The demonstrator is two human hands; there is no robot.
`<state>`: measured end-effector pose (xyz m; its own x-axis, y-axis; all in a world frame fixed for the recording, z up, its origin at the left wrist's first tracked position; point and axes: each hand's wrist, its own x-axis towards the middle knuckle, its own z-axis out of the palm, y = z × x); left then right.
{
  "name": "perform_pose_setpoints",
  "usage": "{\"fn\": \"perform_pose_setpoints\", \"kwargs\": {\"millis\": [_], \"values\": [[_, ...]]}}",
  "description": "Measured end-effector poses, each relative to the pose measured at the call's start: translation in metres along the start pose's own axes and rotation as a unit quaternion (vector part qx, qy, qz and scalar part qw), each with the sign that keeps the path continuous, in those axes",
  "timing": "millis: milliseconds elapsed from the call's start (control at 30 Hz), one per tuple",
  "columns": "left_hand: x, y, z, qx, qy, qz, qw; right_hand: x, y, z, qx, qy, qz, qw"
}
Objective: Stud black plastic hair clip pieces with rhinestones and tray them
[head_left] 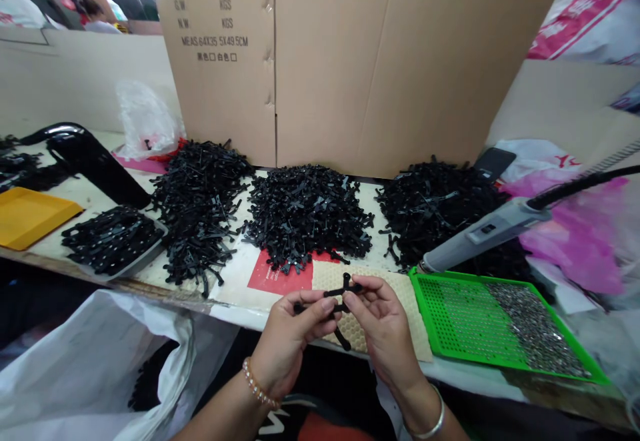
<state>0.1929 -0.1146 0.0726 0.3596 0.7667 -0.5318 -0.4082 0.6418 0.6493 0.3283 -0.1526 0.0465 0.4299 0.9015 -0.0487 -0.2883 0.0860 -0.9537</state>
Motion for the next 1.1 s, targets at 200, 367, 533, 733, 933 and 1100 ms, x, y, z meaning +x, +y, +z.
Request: {"fn": "perform_pose_setpoints", "kwargs": {"millis": [200, 367, 533, 733, 933, 1100], "values": [[0.000, 0.004, -0.002, 0.045, -0.026, -0.001, 0.999, -0.004, 0.001, 0.001, -0.009, 0.012, -0.013, 1.000], [0.002, 0.007, -0.002, 0.050, -0.044, -0.015, 0.998, -0.003, 0.002, -0.007, -0.016, -0.019, 0.009, 1.000], [0.002, 0.008, 0.001, 0.048, -0.043, -0.022, 0.998, -0.003, 0.002, -0.011, 0.002, -0.020, 0.012, 1.000], [0.003, 0.010, 0.001, 0.050, -0.062, -0.048, 0.996, -0.004, -0.001, -0.009, 0.037, -0.019, 0.019, 0.999], [0.003, 0.009, 0.003, 0.045, -0.061, -0.058, 0.995, -0.003, 0.000, -0.010, 0.046, -0.007, 0.019, 0.999], [0.003, 0.010, 0.003, 0.050, -0.069, -0.073, 0.994, -0.004, 0.002, -0.012, 0.064, 0.002, 0.026, 0.998]]}}
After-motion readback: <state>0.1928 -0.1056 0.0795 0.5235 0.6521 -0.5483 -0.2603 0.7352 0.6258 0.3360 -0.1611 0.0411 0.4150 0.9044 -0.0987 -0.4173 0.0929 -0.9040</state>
